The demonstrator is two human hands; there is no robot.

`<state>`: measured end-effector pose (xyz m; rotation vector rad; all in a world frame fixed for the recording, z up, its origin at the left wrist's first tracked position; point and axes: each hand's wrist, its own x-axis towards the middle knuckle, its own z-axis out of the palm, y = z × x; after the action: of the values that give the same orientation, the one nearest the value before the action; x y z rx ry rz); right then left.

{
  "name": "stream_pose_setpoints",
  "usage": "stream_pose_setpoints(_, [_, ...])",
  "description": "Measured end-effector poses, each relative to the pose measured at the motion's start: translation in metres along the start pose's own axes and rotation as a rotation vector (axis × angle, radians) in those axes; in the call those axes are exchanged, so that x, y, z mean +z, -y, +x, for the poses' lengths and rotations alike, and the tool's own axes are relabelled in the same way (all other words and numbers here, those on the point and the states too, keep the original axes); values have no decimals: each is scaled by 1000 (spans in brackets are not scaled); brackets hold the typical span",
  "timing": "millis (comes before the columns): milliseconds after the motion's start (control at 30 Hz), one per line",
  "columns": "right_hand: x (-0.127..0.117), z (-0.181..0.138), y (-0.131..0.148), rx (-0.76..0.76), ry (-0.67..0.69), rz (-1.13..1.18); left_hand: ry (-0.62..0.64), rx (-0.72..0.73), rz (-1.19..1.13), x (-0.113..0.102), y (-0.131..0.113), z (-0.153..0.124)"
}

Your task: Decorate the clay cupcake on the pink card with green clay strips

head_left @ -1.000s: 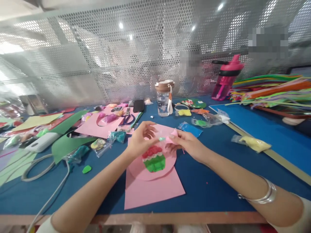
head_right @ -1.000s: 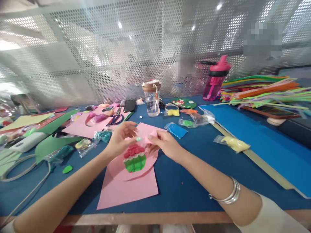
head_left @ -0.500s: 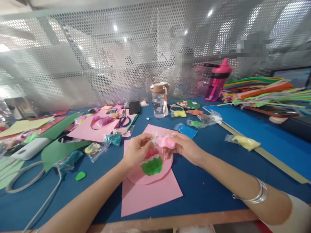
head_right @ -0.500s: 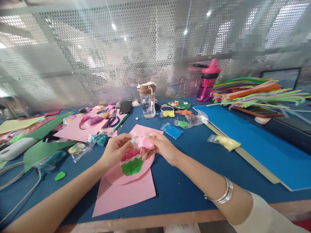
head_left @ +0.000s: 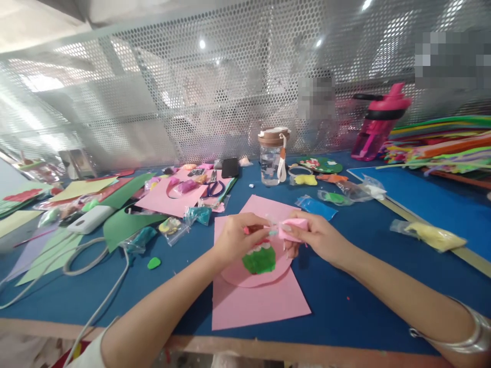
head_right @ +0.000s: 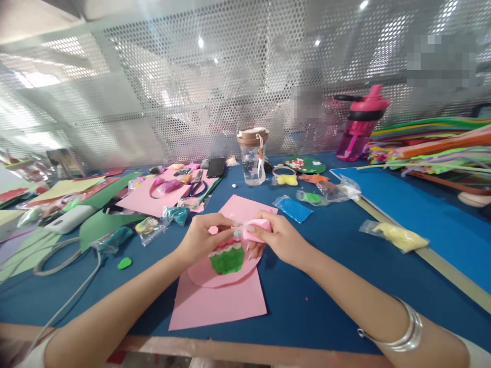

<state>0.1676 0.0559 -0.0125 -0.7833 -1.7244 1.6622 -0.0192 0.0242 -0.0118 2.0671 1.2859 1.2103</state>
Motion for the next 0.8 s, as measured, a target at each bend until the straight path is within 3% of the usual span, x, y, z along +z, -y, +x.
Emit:
stream_pose_setpoints(233, [0,0,-2,85,-37,-29,95,96,42,0,7,-1])
stream_pose_setpoints(433, [6,-1,-10,86,-19,-66,108,215,208,6,5,-7])
stream_pose_setpoints(667, [11,-13,-5,-75,-104,-389,46,302,402,15,-11,-13])
stream_pose_setpoints(800, [9,-18,-3,-83,-32,-602,57,325,450,15,-12,-15])
